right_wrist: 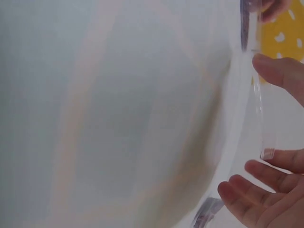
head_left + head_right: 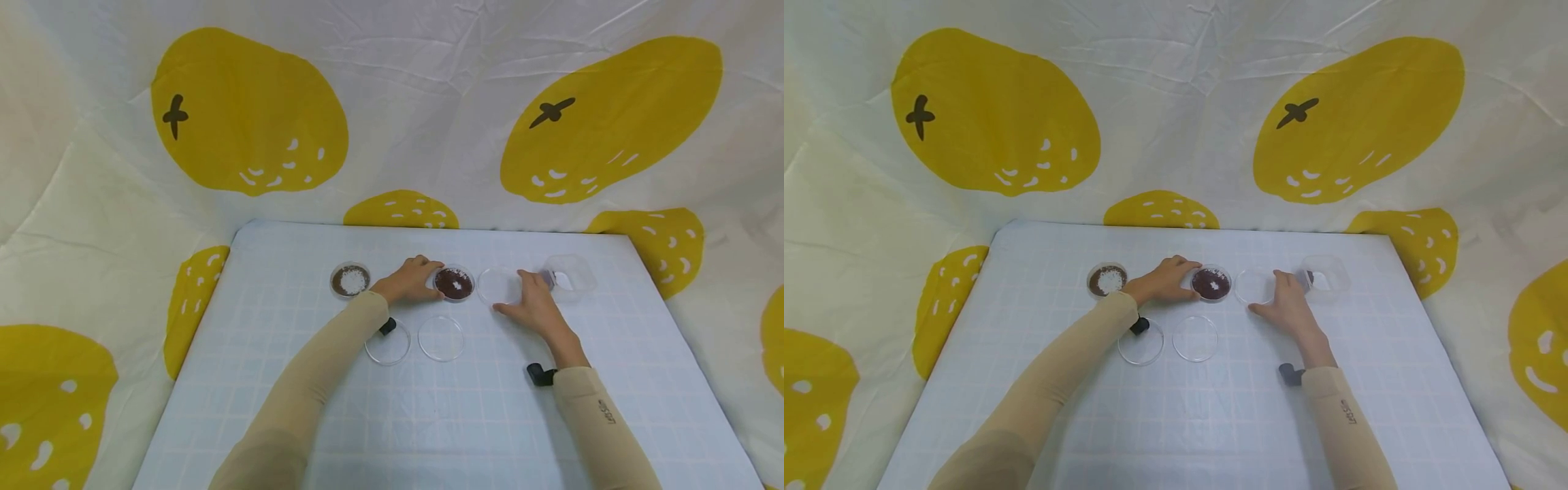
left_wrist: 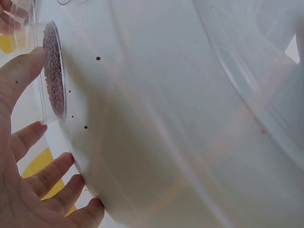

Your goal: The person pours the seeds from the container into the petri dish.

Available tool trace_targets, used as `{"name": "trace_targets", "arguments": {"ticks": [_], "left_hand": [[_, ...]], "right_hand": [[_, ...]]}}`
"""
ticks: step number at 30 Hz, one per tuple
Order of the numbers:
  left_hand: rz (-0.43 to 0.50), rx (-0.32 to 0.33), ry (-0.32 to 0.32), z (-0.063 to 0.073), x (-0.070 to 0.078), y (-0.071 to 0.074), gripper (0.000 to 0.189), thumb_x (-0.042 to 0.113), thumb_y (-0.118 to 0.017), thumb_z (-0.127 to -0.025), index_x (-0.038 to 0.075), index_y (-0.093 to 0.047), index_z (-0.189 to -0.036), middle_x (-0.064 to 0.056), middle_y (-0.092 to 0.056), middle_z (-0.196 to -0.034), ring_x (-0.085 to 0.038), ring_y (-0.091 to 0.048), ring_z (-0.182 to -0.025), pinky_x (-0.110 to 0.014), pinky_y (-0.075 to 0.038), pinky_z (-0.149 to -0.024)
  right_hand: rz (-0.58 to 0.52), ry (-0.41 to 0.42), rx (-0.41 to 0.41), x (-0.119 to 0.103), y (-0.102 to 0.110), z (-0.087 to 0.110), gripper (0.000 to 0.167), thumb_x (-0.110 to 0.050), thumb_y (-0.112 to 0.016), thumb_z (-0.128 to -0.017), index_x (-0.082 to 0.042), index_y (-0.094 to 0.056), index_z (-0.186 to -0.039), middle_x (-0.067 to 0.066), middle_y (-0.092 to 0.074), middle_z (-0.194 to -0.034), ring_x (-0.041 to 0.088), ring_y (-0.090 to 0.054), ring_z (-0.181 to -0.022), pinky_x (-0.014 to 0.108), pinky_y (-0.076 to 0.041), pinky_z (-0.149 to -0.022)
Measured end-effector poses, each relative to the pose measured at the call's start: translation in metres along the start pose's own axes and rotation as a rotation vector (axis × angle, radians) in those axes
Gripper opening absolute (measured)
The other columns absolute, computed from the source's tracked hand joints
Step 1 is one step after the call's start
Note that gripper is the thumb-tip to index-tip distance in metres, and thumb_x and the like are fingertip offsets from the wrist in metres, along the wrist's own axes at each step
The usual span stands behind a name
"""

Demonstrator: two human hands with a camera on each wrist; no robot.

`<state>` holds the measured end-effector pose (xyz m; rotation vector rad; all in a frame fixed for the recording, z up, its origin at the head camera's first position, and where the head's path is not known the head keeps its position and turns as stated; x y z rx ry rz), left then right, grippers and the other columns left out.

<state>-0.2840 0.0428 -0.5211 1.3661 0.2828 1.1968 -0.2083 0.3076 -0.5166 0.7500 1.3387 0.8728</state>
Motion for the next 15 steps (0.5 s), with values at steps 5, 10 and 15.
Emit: {"name": "trace_targets", "arguments": {"ticks": [5, 10, 15], "left_hand": [[-0.007, 0.005, 0.003, -0.0002, -0.0005, -0.0003, 0.077, 0.053, -0.068, -0.092, 0.027, -0.035, -0.156, -0.009, -0.037, -0.151, -0.028, -0.034, -0.138, -0.048, -0.036, -0.111], [0.002, 0.004, 0.002, -0.0007, -0.0012, -0.0013, 0.077, 0.053, -0.068, -0.091, 0.027, -0.035, -0.156, -0.009, -0.036, -0.151, -0.027, -0.033, -0.138, -0.048, -0.036, -0.111], [0.013, -0.002, 0.013, -0.0013, -0.0024, -0.0025, 0.077, 0.054, -0.068, -0.091, 0.029, -0.035, -0.156, -0.008, -0.035, -0.152, -0.027, -0.033, -0.139, -0.049, -0.036, -0.111]], "right_hand": [[0.001, 0.013, 0.003, -0.0025, -0.0022, -0.0001, 0.101, -0.033, -0.084, -0.079, 0.014, -0.027, -0.147, 0.039, -0.033, -0.143, 0.053, -0.033, -0.132, 0.064, -0.031, -0.108], [0.011, 0.021, 0.003, -0.0071, -0.0016, 0.0011, 0.100, -0.032, -0.084, -0.080, 0.014, -0.027, -0.147, 0.038, -0.033, -0.144, 0.052, -0.033, -0.133, 0.064, -0.031, -0.108], [0.018, 0.017, 0.003, -0.0099, 0.0021, 0.0020, 0.100, -0.033, -0.083, -0.081, 0.013, -0.026, -0.148, 0.038, -0.032, -0.145, 0.052, -0.032, -0.134, 0.064, -0.030, -0.109]]}}
Point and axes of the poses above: each hand's wrist, its own z-axis away from the middle knuckle, its own y-axis out of the back of the hand, x = y × z, the point moved 4 cm from there along -z, towards the middle knuckle
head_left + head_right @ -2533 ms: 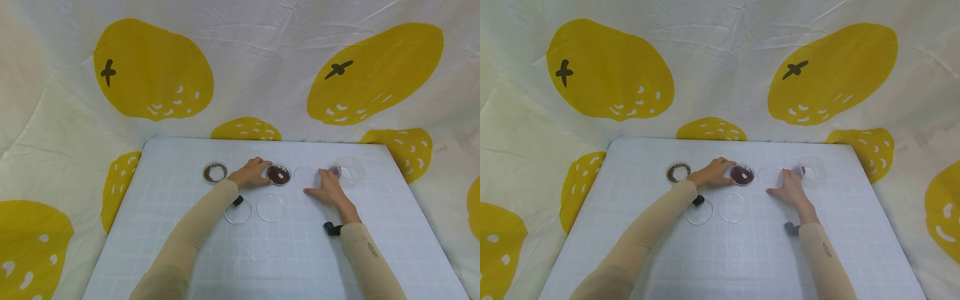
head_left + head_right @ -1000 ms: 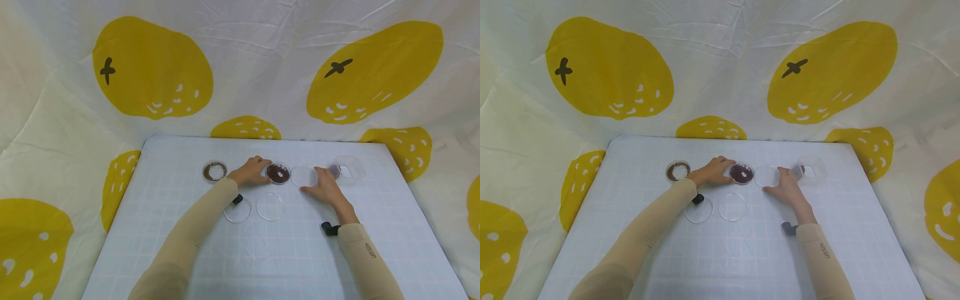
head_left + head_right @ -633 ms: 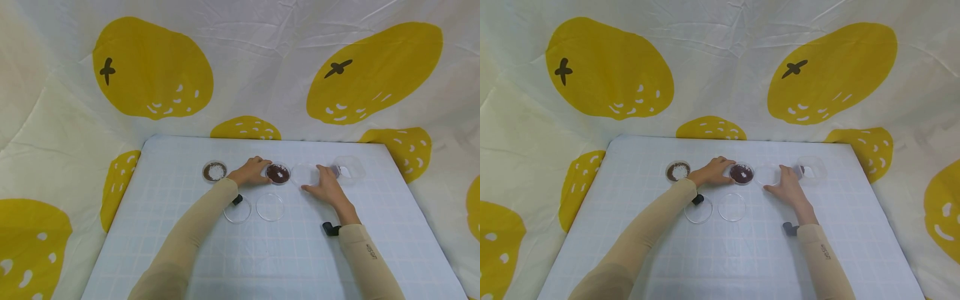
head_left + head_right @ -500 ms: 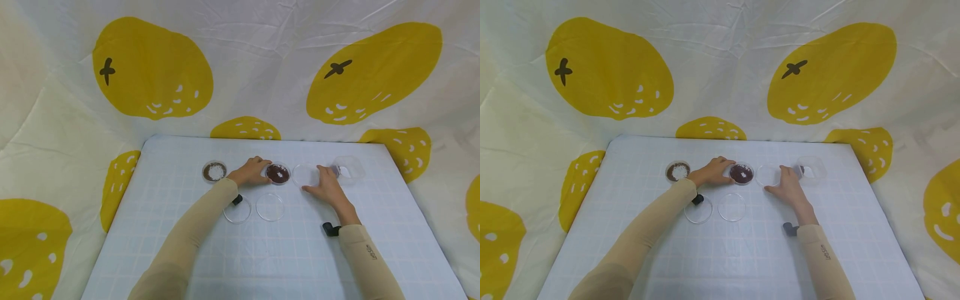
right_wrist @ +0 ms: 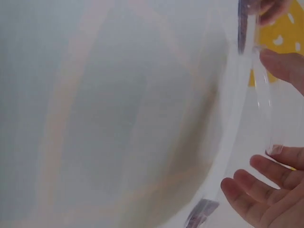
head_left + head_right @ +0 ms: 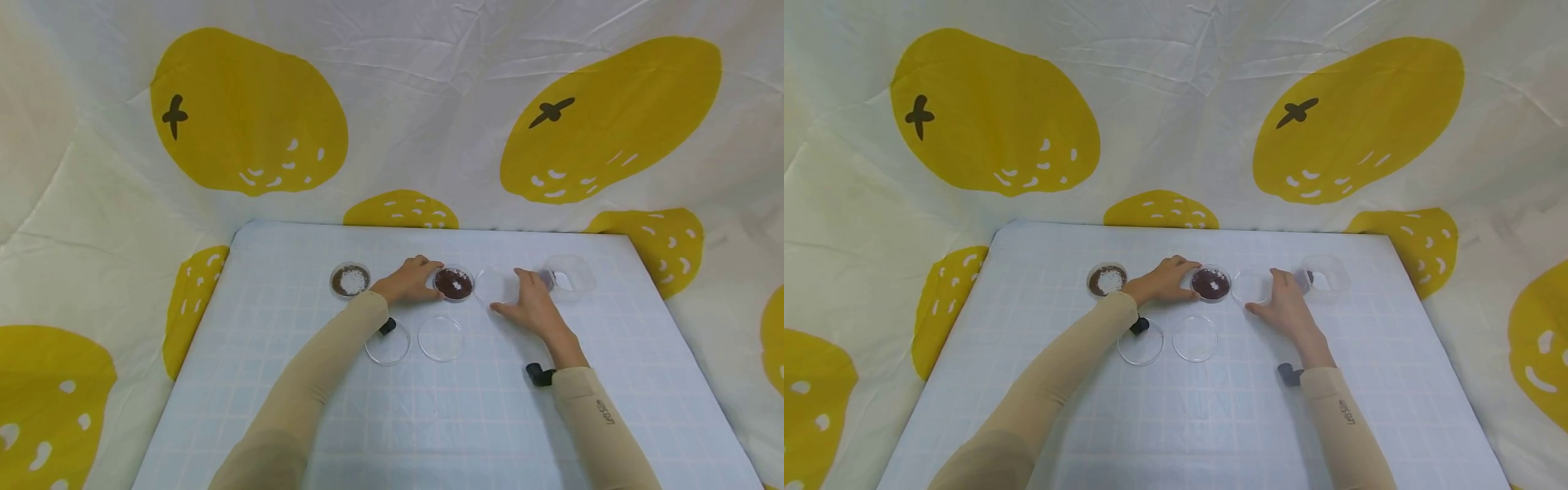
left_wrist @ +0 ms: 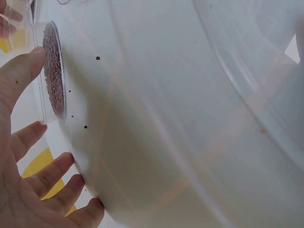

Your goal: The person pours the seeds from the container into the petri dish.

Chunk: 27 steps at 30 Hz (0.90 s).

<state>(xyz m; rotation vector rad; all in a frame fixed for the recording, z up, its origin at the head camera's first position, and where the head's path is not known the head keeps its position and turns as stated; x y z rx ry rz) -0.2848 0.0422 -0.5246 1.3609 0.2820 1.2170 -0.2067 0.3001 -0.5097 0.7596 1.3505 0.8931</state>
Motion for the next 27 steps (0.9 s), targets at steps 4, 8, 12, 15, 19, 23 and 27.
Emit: {"name": "trace_targets", "arguments": {"ticks": [4, 8, 12, 15, 19, 23, 27], "left_hand": [[-0.009, 0.002, 0.000, -0.0004, -0.0003, -0.0006, 0.077, 0.054, -0.067, -0.091, 0.029, -0.034, -0.156, -0.008, -0.035, -0.152, -0.026, -0.033, -0.138, -0.049, -0.037, -0.111], [-0.012, 0.002, -0.002, 0.0001, 0.0006, 0.0002, 0.077, 0.054, -0.068, -0.091, 0.028, -0.034, -0.156, -0.008, -0.036, -0.151, -0.027, -0.033, -0.138, -0.048, -0.036, -0.111], [-0.004, 0.003, -0.002, 0.0015, 0.0021, 0.0015, 0.077, 0.053, -0.069, -0.091, 0.028, -0.035, -0.156, -0.009, -0.037, -0.151, -0.027, -0.034, -0.138, -0.048, -0.037, -0.111], [-0.003, 0.002, -0.002, 0.0020, 0.0024, 0.0018, 0.077, 0.053, -0.069, -0.091, 0.027, -0.035, -0.156, -0.009, -0.037, -0.150, -0.027, -0.035, -0.137, -0.048, -0.037, -0.110], [-0.005, 0.001, -0.003, 0.0011, 0.0017, 0.0012, 0.077, 0.053, -0.068, -0.091, 0.027, -0.035, -0.156, -0.009, -0.037, -0.150, -0.027, -0.035, -0.137, -0.048, -0.038, -0.110], [-0.009, 0.008, -0.008, 0.0012, 0.0016, 0.0010, 0.077, 0.053, -0.068, -0.091, 0.027, -0.035, -0.156, -0.009, -0.037, -0.150, -0.027, -0.034, -0.137, -0.048, -0.037, -0.110], [-0.012, 0.014, -0.020, 0.0011, 0.0010, 0.0007, 0.077, 0.054, -0.068, -0.091, 0.028, -0.035, -0.156, -0.009, -0.036, -0.151, -0.028, -0.033, -0.138, -0.049, -0.036, -0.111]], "right_hand": [[0.003, 0.016, 0.010, -0.0021, 0.0026, 0.0004, 0.100, -0.033, -0.083, -0.081, 0.014, -0.026, -0.148, 0.037, -0.033, -0.145, 0.052, -0.032, -0.134, 0.063, -0.030, -0.109], [0.020, 0.023, 0.025, -0.0029, 0.0035, 0.0006, 0.099, -0.031, -0.084, -0.080, 0.015, -0.026, -0.147, 0.038, -0.033, -0.144, 0.052, -0.033, -0.133, 0.063, -0.031, -0.109], [0.036, 0.038, 0.047, -0.0027, 0.0026, 0.0002, 0.098, -0.027, -0.085, -0.079, 0.016, -0.028, -0.145, 0.039, -0.035, -0.142, 0.053, -0.034, -0.132, 0.063, -0.031, -0.108], [0.043, 0.054, 0.058, -0.0030, 0.0009, -0.0004, 0.097, -0.026, -0.086, -0.078, 0.017, -0.029, -0.144, 0.039, -0.035, -0.142, 0.053, -0.034, -0.132, 0.062, -0.031, -0.109], [0.047, 0.063, 0.057, -0.0038, -0.0005, -0.0011, 0.097, -0.025, -0.086, -0.078, 0.017, -0.030, -0.144, 0.039, -0.034, -0.142, 0.053, -0.033, -0.132, 0.062, -0.030, -0.109], [0.044, 0.055, 0.045, -0.0052, -0.0001, -0.0011, 0.098, -0.027, -0.086, -0.078, 0.016, -0.029, -0.145, 0.039, -0.034, -0.143, 0.052, -0.033, -0.132, 0.062, -0.030, -0.109], [0.025, 0.068, 0.041, -0.0068, 0.0029, -0.0006, 0.098, -0.031, -0.086, -0.078, 0.014, -0.030, -0.145, 0.038, -0.034, -0.143, 0.051, -0.034, -0.132, 0.063, -0.031, -0.108]]}}
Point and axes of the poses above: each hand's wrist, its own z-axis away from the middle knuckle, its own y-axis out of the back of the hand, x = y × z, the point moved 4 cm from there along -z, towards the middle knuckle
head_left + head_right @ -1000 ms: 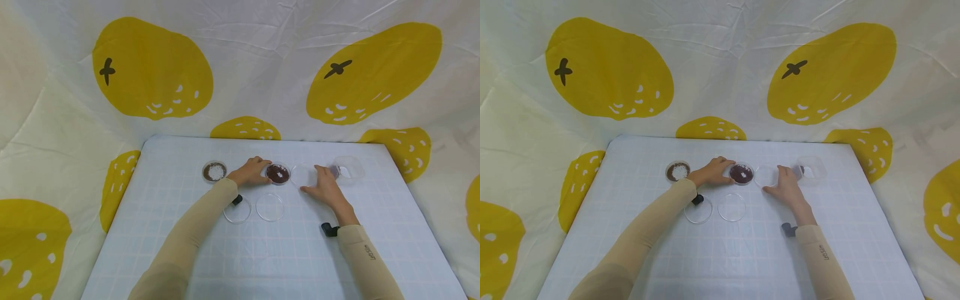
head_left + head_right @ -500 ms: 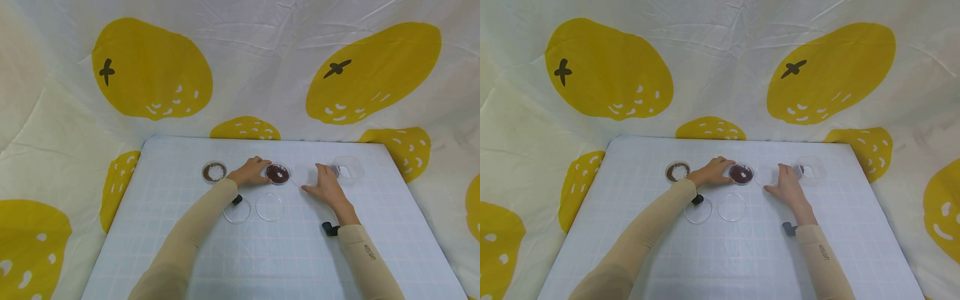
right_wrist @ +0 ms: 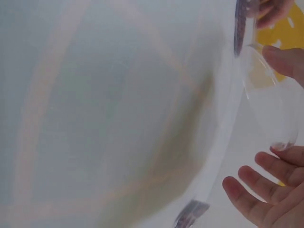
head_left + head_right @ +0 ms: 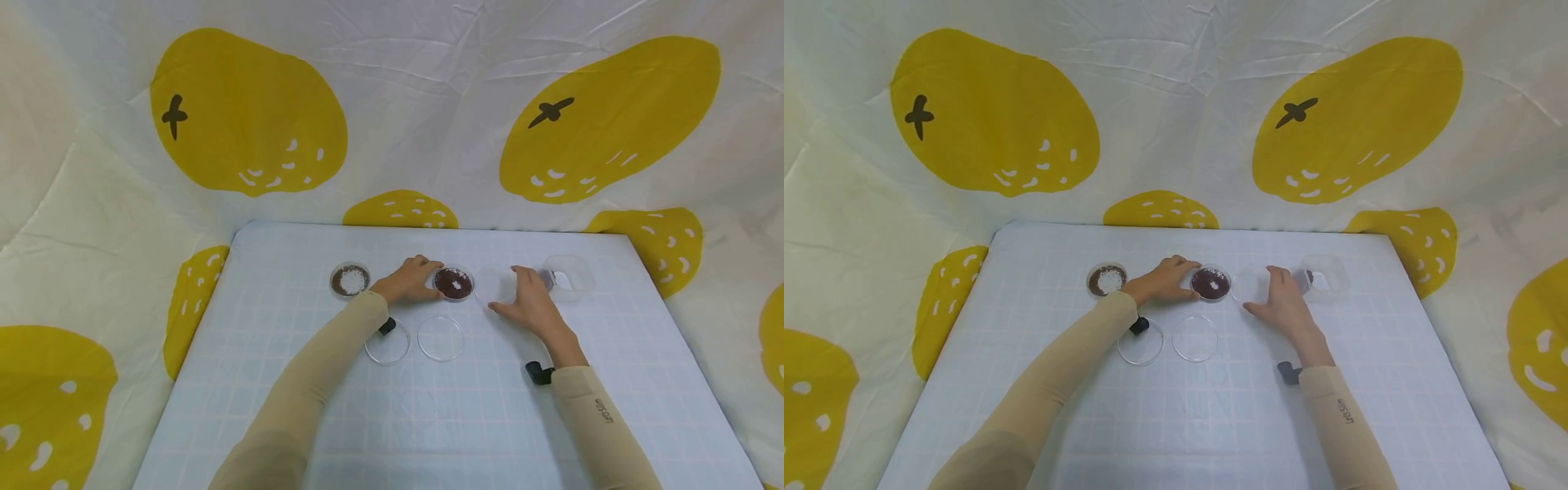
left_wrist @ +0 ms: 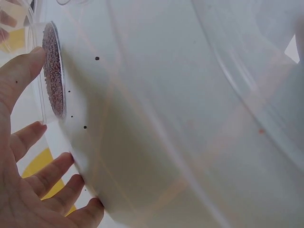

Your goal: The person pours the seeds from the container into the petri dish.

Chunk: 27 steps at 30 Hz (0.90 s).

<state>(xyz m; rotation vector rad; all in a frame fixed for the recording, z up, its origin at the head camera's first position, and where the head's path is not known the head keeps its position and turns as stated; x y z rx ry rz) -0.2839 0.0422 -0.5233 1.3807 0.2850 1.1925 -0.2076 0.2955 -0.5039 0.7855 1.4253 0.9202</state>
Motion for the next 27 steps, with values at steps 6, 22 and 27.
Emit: {"name": "trace_targets", "arguments": {"ticks": [6, 22, 27], "left_hand": [[0.001, -0.006, 0.001, -0.0024, -0.0029, -0.0018, 0.078, 0.056, -0.067, -0.091, 0.029, -0.034, -0.156, -0.008, -0.035, -0.152, -0.027, -0.032, -0.139, -0.050, -0.036, -0.111], [-0.011, -0.008, 0.008, -0.0033, -0.0020, -0.0021, 0.078, 0.056, -0.067, -0.091, 0.029, -0.034, -0.156, -0.009, -0.035, -0.152, -0.028, -0.032, -0.139, -0.050, -0.036, -0.111], [-0.006, -0.005, 0.012, -0.0022, -0.0017, -0.0016, 0.077, 0.055, -0.067, -0.091, 0.029, -0.035, -0.156, -0.009, -0.035, -0.152, -0.029, -0.033, -0.139, -0.050, -0.036, -0.111]], "right_hand": [[-0.034, 0.020, 0.016, -0.0015, 0.0023, -0.0006, 0.098, -0.037, -0.085, -0.079, 0.010, -0.031, -0.146, 0.034, -0.037, -0.144, 0.049, -0.035, -0.132, 0.063, -0.033, -0.108], [-0.185, 0.013, 0.039, -0.0067, -0.0001, -0.0050, 0.104, -0.049, -0.084, -0.078, -0.003, -0.028, -0.153, 0.026, -0.037, -0.152, 0.051, -0.050, -0.123, 0.061, -0.047, -0.097], [-0.235, 0.036, 0.052, -0.0089, -0.0003, -0.0073, 0.102, -0.045, -0.086, -0.077, -0.003, -0.029, -0.151, 0.026, -0.038, -0.152, 0.051, -0.050, -0.124, 0.060, -0.045, -0.099]]}}
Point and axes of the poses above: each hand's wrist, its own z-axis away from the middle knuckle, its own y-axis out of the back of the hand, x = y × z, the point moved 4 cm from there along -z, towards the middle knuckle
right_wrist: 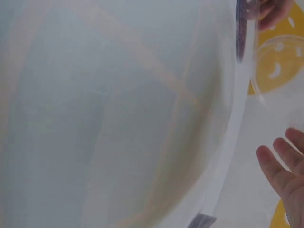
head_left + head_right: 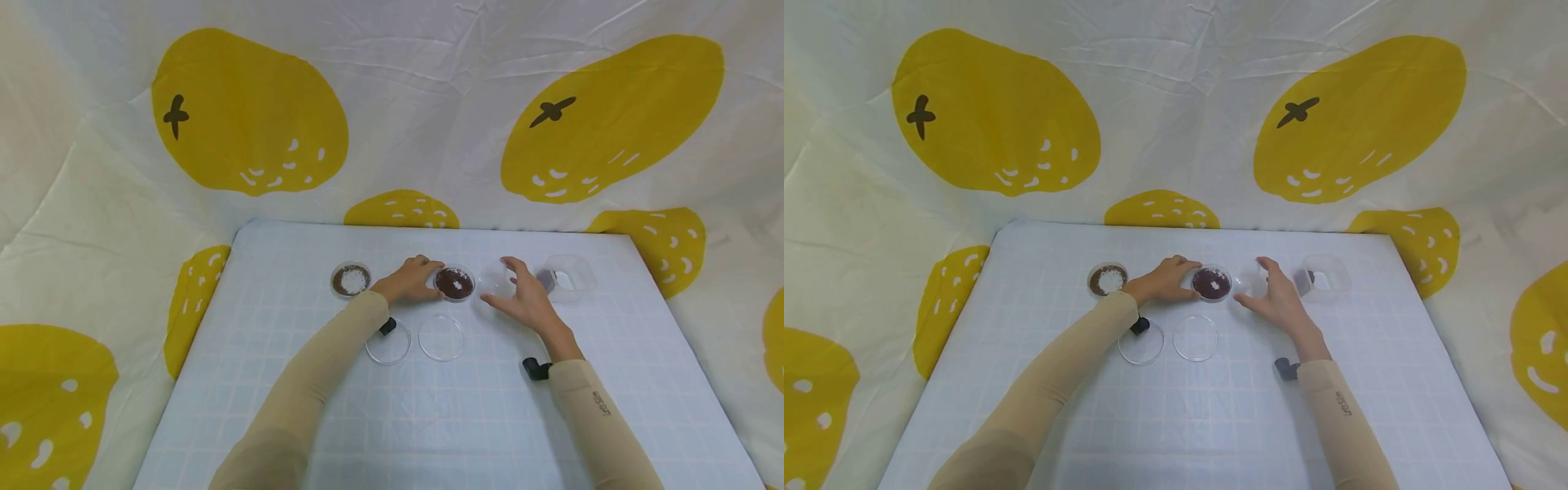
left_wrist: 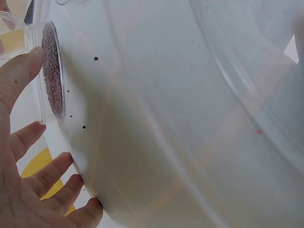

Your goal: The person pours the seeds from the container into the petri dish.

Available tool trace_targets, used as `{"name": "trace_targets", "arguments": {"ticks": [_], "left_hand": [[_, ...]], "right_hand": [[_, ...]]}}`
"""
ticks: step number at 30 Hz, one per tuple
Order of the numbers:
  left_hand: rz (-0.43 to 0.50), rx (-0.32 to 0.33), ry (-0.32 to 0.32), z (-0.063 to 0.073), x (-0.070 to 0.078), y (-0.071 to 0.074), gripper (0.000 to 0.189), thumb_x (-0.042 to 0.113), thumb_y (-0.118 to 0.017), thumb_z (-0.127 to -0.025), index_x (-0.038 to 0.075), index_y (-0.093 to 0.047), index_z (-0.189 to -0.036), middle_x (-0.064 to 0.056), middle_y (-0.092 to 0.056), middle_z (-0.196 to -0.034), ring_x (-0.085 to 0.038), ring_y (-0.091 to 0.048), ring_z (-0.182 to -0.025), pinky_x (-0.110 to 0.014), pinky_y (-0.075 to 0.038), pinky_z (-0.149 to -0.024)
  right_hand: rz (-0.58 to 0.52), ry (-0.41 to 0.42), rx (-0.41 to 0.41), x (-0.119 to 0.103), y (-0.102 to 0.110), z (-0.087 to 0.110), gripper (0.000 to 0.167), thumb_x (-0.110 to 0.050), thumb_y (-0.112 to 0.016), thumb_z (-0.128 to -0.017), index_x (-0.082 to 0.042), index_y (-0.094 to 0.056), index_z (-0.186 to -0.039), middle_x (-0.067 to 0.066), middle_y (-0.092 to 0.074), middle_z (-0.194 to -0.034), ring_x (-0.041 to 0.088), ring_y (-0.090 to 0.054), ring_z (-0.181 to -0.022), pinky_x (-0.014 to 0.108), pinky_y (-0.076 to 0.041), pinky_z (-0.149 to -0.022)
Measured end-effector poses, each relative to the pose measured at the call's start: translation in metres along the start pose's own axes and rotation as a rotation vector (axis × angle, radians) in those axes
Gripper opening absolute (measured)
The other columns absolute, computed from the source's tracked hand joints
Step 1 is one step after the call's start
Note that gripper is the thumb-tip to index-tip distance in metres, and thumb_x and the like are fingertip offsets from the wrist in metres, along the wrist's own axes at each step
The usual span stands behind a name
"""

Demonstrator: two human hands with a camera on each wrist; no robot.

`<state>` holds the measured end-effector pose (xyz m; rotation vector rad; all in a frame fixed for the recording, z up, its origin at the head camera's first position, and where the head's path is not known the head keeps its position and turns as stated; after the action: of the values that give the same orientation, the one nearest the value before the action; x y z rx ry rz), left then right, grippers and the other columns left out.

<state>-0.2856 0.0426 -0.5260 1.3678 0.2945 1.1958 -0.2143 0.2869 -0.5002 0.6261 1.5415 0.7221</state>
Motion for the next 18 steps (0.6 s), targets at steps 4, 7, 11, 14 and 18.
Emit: {"name": "trace_targets", "arguments": {"ticks": [4, 7, 11, 14, 18], "left_hand": [[0.008, -0.003, 0.002, 0.001, 0.000, 0.000, 0.078, 0.055, -0.068, -0.091, 0.029, -0.035, -0.156, -0.009, -0.035, -0.153, -0.029, -0.032, -0.139, -0.051, -0.035, -0.111], [0.004, -0.003, 0.006, 0.001, 0.000, 0.000, 0.078, 0.055, -0.068, -0.091, 0.030, -0.035, -0.156, -0.009, -0.034, -0.153, -0.028, -0.032, -0.140, -0.051, -0.036, -0.111], [0.007, -0.003, 0.014, 0.001, 0.000, 0.000, 0.078, 0.056, -0.068, -0.091, 0.030, -0.035, -0.156, -0.008, -0.035, -0.153, -0.028, -0.032, -0.139, -0.051, -0.036, -0.111], [0.011, -0.005, 0.016, 0.001, 0.000, 0.000, 0.078, 0.056, -0.068, -0.091, 0.030, -0.035, -0.156, -0.008, -0.035, -0.153, -0.028, -0.032, -0.139, -0.052, -0.036, -0.110], [0.004, -0.002, 0.009, 0.002, 0.001, 0.001, 0.077, 0.055, -0.067, -0.091, 0.029, -0.035, -0.156, -0.009, -0.035, -0.153, -0.028, -0.033, -0.139, -0.051, -0.036, -0.111]], "right_hand": [[-0.044, 0.038, 0.014, -0.002, -0.001, -0.003, 0.099, -0.039, -0.088, -0.077, -0.002, -0.031, -0.149, 0.024, -0.040, -0.151, 0.045, -0.046, -0.131, 0.057, -0.044, -0.101], [-0.089, 0.073, 0.017, -0.004, -0.003, -0.004, 0.097, -0.034, -0.089, -0.077, 0.000, -0.032, -0.148, 0.022, -0.041, -0.150, 0.042, -0.042, -0.135, 0.055, -0.044, -0.102], [-0.150, 0.100, 0.015, -0.005, -0.005, -0.006, 0.096, -0.028, -0.090, -0.076, 0.000, -0.033, -0.148, 0.021, -0.042, -0.149, 0.041, -0.043, -0.135, 0.053, -0.046, -0.102], [-0.198, 0.109, 0.013, -0.005, -0.009, -0.009, 0.096, -0.026, -0.091, -0.075, 0.000, -0.034, -0.148, 0.021, -0.041, -0.149, 0.042, -0.045, -0.133, 0.052, -0.045, -0.103], [-0.268, 0.111, -0.002, -0.005, -0.013, -0.013, 0.096, -0.023, -0.091, -0.075, 0.000, -0.034, -0.148, 0.023, -0.039, -0.149, 0.045, -0.046, -0.131, 0.054, -0.043, -0.104]]}}
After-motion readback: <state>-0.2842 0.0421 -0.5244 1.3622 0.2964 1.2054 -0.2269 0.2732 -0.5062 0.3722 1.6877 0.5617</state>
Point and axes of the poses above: each hand's wrist, its own z-axis away from the middle knuckle, its own y-axis out of the back of the hand, x = y × z, the point moved 4 cm from there along -z, towards the middle knuckle
